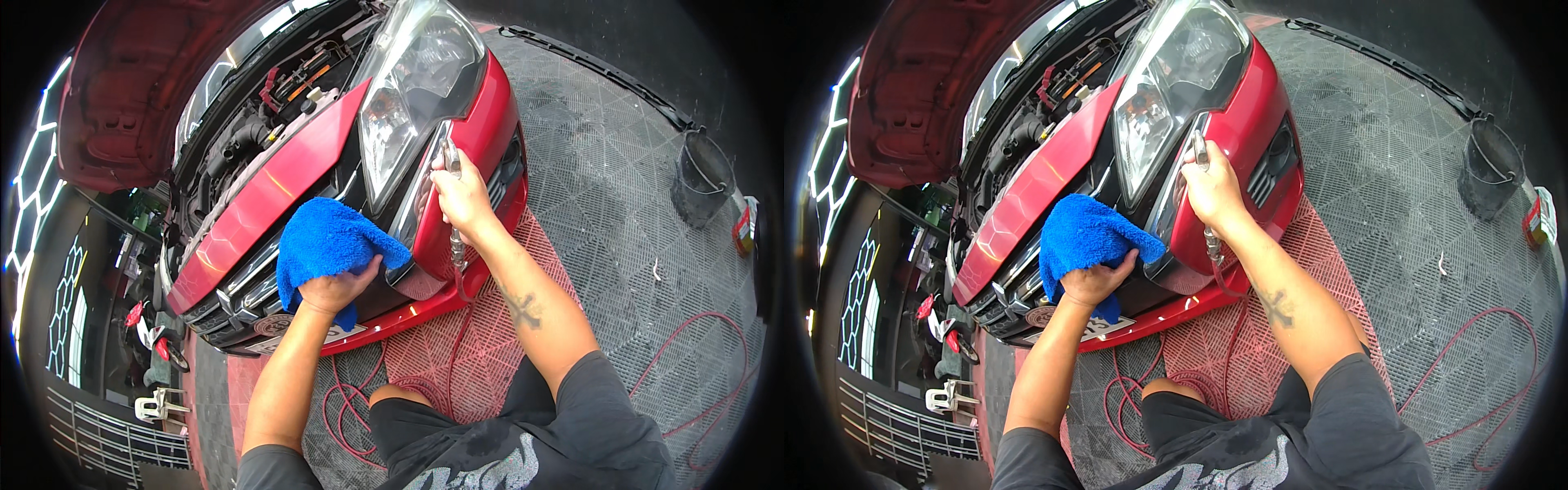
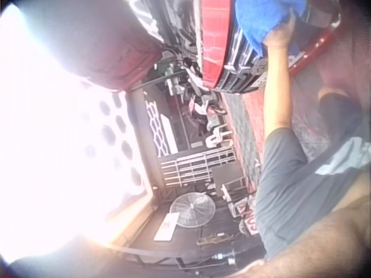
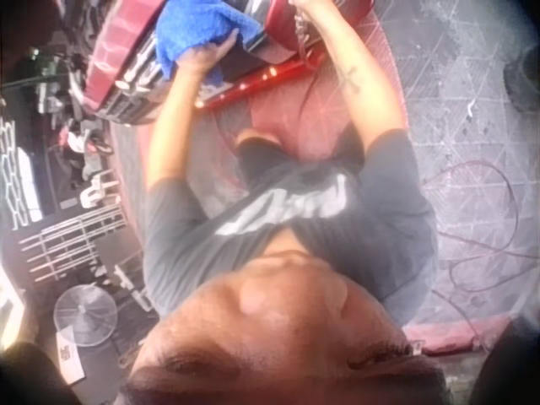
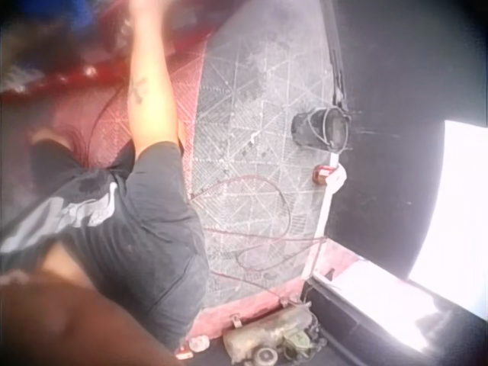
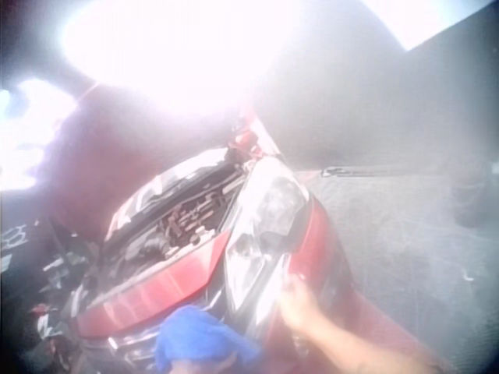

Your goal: The person wipes the front bumper and grille of a red car with a blue cloth. A coworker also wipes the bumper area with a yellow cloth. The person uses an air nozzle to blow air into the grille while wiping.

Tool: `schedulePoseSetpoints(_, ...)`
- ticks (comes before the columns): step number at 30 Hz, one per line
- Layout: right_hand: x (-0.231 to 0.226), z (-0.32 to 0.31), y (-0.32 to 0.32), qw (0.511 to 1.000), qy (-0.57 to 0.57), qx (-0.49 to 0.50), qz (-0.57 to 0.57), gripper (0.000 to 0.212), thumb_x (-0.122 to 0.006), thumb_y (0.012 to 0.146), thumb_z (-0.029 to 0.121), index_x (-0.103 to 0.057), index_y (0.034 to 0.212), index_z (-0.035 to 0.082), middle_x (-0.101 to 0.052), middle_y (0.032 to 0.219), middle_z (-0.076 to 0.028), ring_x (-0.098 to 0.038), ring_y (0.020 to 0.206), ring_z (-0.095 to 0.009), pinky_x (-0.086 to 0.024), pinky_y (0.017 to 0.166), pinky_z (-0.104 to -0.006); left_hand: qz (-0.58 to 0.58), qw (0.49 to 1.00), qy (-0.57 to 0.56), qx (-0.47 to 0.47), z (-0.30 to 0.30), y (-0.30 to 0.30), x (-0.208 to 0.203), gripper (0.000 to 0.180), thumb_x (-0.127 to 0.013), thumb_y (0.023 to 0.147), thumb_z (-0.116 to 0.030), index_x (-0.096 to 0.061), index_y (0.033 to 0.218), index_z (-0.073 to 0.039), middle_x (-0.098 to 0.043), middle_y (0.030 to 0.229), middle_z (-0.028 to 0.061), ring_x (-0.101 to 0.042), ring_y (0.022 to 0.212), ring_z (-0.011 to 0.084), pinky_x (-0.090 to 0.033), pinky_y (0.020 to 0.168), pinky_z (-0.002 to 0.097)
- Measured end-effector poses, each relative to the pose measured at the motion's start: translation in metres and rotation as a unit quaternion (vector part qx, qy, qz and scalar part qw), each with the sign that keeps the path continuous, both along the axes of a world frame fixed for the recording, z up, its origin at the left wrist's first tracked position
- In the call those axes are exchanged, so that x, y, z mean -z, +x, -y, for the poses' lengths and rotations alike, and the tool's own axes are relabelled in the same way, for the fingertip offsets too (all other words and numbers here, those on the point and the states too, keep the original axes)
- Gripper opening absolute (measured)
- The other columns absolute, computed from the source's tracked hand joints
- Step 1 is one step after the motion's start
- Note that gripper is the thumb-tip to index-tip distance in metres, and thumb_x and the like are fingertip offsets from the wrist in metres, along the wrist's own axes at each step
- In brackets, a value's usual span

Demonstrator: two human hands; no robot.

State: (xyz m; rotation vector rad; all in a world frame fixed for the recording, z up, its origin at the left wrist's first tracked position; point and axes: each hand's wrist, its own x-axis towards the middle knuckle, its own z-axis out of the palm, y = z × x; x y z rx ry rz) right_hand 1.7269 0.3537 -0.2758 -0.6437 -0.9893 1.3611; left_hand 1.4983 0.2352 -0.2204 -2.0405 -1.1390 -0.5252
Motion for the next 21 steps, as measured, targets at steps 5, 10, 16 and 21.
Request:
schedulePoseSetpoints(5, 0.023, 0.027, -0.009, 0.998, 0.030, -0.060, 0.004, 0.010, -0.060, 0.093, 0.004, -0.056, 0.103, 0.005, -0.062, 0.097, -0.005, -0.063, 0.090, -0.015, -0.052, 0.084, -0.0326, 0.012, 0.999, -0.037, -0.010, -0.001, -0.001, -0.001, 0.041, -0.092, 0.069, -0.040, -0.078, 0.099, -0.014, -0.075, 0.104, 0.0102, -0.071, 0.102, 0.0354, -0.054, 0.094, 0.0473)
schedulePoseSetpoints(10, 0.004, -0.019, 0.025, 1.000, -0.028, 0.003, 0.014, 0.009, -0.059, 0.094, 0.009, -0.057, 0.103, 0.007, -0.055, 0.074, -0.001, -0.052, 0.057, -0.012, -0.046, 0.049, -0.0313, 0.014, 1.000, -0.018, 0.017, -0.003, 0.006, -0.007, 0.040, -0.092, 0.068, -0.037, -0.078, 0.099, -0.015, -0.075, 0.104, 0.0097, -0.071, 0.101, 0.0340, -0.055, 0.092, 0.0465)
schedulePoseSetpoints(16, 0.016, -0.001, 0.029, 0.993, -0.033, -0.113, -0.014, 0.014, -0.059, 0.093, 0.009, -0.057, 0.107, 0.010, -0.051, 0.070, 0.001, -0.042, 0.047, -0.008, -0.036, 0.037, -0.0286, 0.055, 0.997, -0.044, -0.014, 0.001, 0.000, -0.001, 0.032, -0.089, 0.070, -0.038, -0.080, 0.095, -0.020, -0.075, 0.108, 0.0072, -0.070, 0.105, 0.0346, -0.054, 0.096, 0.0501)
schedulePoseSetpoints(21, -0.005, -0.032, 0.049, 0.994, -0.024, -0.094, -0.056, 0.018, -0.058, 0.095, 0.008, -0.057, 0.113, 0.008, -0.045, 0.068, 0.004, -0.039, 0.044, -0.006, -0.035, 0.039, -0.0258, 0.049, 0.997, -0.052, -0.008, -0.004, 0.009, -0.007, 0.030, -0.088, 0.071, -0.039, -0.080, 0.095, -0.023, -0.075, 0.110, 0.0073, -0.070, 0.106, 0.0353, -0.054, 0.098, 0.0506)
